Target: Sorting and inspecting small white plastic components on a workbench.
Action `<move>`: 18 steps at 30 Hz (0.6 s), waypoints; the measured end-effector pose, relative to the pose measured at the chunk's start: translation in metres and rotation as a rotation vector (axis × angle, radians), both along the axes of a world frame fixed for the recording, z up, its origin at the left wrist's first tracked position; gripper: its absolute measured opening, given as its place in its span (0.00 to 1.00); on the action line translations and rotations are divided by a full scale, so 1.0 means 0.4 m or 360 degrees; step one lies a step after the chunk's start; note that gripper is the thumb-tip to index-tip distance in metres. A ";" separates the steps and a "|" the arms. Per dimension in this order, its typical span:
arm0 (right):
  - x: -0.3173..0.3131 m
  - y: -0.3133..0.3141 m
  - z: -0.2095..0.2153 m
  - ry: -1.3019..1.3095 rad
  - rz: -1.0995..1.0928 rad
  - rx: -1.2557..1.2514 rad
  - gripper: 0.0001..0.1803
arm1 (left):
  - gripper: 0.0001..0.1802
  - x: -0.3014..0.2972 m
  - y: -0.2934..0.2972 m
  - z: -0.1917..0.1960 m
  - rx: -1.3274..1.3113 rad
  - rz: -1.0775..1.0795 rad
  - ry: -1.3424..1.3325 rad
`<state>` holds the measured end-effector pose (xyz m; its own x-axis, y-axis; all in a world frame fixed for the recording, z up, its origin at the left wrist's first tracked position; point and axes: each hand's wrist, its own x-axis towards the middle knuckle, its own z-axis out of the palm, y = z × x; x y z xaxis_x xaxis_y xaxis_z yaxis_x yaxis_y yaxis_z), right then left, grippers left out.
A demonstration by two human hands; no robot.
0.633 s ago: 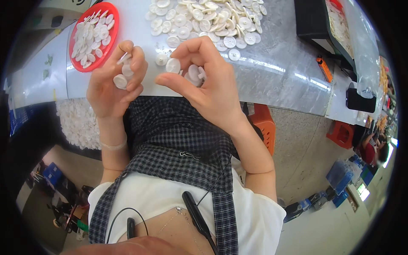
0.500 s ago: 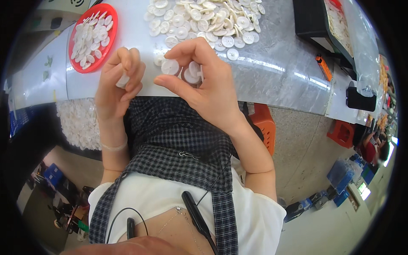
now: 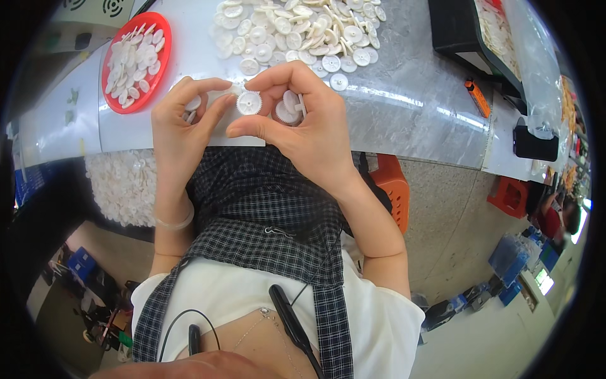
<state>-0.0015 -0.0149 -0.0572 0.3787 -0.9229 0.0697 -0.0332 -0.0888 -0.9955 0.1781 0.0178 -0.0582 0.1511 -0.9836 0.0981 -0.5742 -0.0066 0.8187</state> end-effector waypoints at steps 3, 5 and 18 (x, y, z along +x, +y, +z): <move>-0.004 0.001 -0.003 -0.0001 -0.0012 0.0032 0.23 | 0.08 -0.006 -0.001 0.001 -0.0007 -0.0009 -0.0060; -0.006 0.001 -0.004 -0.0013 -0.0012 0.0036 0.23 | 0.07 -0.009 -0.001 0.006 -0.0004 -0.0010 -0.0085; -0.016 0.002 -0.002 -0.0200 -0.0017 0.0114 0.20 | 0.05 0.003 0.018 0.018 0.0169 -0.0024 0.0991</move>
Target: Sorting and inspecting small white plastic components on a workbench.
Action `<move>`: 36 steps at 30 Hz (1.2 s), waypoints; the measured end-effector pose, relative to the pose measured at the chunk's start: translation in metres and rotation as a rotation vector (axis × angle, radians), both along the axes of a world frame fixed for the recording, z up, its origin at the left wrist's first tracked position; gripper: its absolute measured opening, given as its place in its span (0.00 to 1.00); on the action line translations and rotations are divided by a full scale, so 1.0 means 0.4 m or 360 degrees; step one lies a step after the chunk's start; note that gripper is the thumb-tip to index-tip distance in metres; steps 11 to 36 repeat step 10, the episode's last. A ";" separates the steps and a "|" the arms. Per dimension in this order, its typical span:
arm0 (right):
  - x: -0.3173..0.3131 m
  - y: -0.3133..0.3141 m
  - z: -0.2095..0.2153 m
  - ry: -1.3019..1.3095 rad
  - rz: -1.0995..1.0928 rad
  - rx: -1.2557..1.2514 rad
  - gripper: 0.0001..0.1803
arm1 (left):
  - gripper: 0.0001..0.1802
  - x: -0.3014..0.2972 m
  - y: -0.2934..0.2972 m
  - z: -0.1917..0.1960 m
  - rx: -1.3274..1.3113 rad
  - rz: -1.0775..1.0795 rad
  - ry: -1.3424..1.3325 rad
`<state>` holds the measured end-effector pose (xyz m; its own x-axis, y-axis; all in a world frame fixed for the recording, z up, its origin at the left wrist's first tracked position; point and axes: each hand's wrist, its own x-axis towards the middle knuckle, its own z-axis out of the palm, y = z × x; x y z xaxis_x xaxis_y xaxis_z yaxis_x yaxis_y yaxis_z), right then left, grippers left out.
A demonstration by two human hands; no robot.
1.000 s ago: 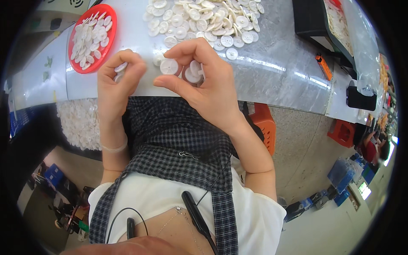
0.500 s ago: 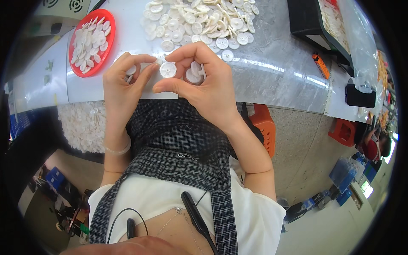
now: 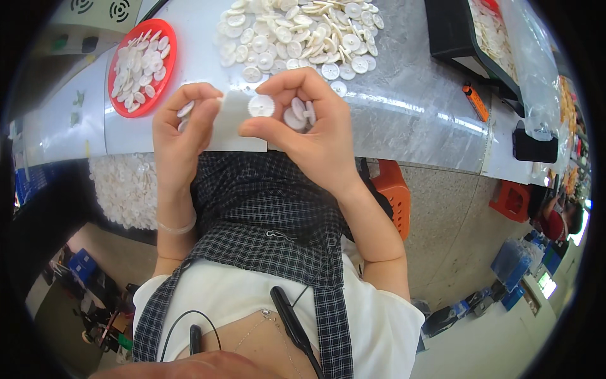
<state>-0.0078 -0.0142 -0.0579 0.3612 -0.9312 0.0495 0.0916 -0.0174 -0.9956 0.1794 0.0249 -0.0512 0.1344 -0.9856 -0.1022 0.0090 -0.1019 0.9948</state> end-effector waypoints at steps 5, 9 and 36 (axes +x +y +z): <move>-0.029 -0.013 -0.019 -0.0643 0.0146 0.0336 0.20 | 0.13 0.013 -0.001 -0.034 0.0438 -0.0407 0.2335; -0.035 -0.010 -0.006 -0.0626 0.0123 0.0318 0.18 | 0.15 0.002 -0.003 -0.044 0.0552 -0.0385 0.2667; -0.047 -0.018 -0.020 -0.0606 0.0184 0.0330 0.18 | 0.15 0.000 -0.004 -0.041 0.0572 -0.0367 0.2728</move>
